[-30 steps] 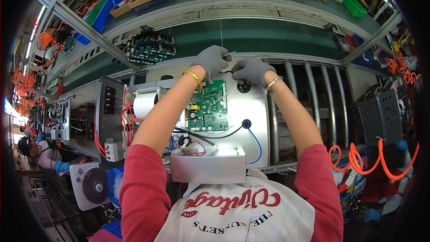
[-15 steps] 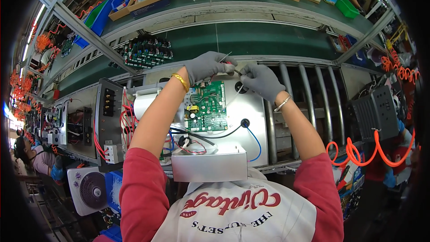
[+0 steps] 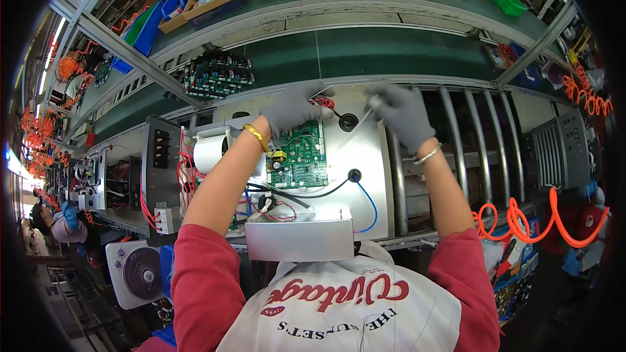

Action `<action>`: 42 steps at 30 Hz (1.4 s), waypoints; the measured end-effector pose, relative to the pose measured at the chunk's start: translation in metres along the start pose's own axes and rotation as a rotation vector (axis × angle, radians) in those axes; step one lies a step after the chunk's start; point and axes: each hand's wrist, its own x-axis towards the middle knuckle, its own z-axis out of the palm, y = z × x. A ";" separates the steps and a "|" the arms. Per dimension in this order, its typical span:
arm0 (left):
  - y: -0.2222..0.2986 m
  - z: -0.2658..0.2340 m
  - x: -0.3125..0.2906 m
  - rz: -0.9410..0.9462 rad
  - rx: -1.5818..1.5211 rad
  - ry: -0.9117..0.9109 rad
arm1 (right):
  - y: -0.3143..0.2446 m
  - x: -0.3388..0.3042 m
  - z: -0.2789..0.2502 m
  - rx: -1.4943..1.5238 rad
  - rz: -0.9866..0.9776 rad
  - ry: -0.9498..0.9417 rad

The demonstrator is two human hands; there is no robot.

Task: The person assembles an electronic unit by connecting wires to a printed circuit board by hand.

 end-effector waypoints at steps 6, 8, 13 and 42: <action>0.006 0.011 -0.006 0.044 0.181 0.165 | -0.024 0.008 -0.014 0.111 -0.346 0.473; 0.000 0.013 -0.003 0.074 0.163 0.183 | -0.025 0.011 -0.010 -0.115 -0.546 0.540; -0.007 0.016 -0.002 0.133 0.115 0.235 | -0.040 0.009 -0.001 -0.516 -0.720 0.531; -0.004 0.017 -0.003 0.035 0.504 0.261 | 0.015 0.038 0.067 0.060 -0.062 0.073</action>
